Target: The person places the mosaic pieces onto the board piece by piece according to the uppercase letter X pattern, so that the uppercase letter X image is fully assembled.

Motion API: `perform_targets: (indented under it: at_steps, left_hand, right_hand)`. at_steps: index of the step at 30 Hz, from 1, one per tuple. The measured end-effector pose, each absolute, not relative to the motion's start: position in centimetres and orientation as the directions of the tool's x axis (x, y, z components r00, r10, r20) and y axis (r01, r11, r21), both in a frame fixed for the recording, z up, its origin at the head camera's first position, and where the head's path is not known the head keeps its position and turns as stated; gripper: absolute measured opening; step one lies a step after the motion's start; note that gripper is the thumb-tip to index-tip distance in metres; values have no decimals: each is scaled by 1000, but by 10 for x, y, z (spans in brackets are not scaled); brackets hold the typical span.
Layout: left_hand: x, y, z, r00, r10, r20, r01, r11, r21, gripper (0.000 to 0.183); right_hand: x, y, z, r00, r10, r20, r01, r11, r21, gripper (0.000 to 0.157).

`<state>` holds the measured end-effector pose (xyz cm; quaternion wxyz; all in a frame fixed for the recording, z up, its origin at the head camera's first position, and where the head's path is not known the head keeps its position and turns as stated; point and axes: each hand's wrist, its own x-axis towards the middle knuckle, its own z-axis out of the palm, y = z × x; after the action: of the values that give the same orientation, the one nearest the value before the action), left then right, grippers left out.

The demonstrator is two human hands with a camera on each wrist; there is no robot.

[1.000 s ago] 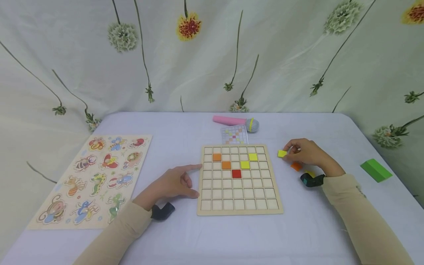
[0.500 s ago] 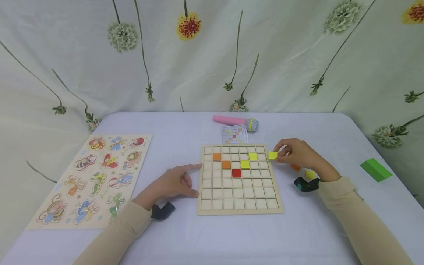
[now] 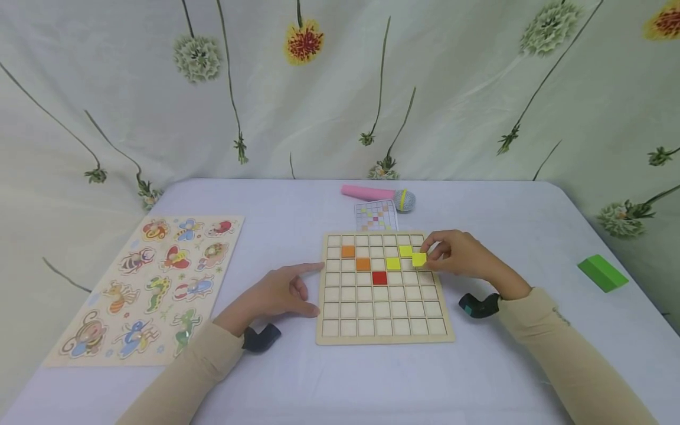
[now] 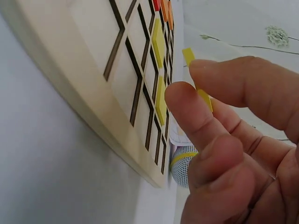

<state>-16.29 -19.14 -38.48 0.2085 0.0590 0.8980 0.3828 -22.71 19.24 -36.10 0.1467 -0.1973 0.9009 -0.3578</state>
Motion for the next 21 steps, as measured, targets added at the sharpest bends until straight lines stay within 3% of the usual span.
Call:
perform_targets:
  at_steps: [21]
  left_hand:
    - [-163, -193, -386, -907, 282, -311, -33, 691, 722, 92]
  right_hand:
    - [-221, 154, -372, -797, -598, -86, -317, 534, -784, 20]
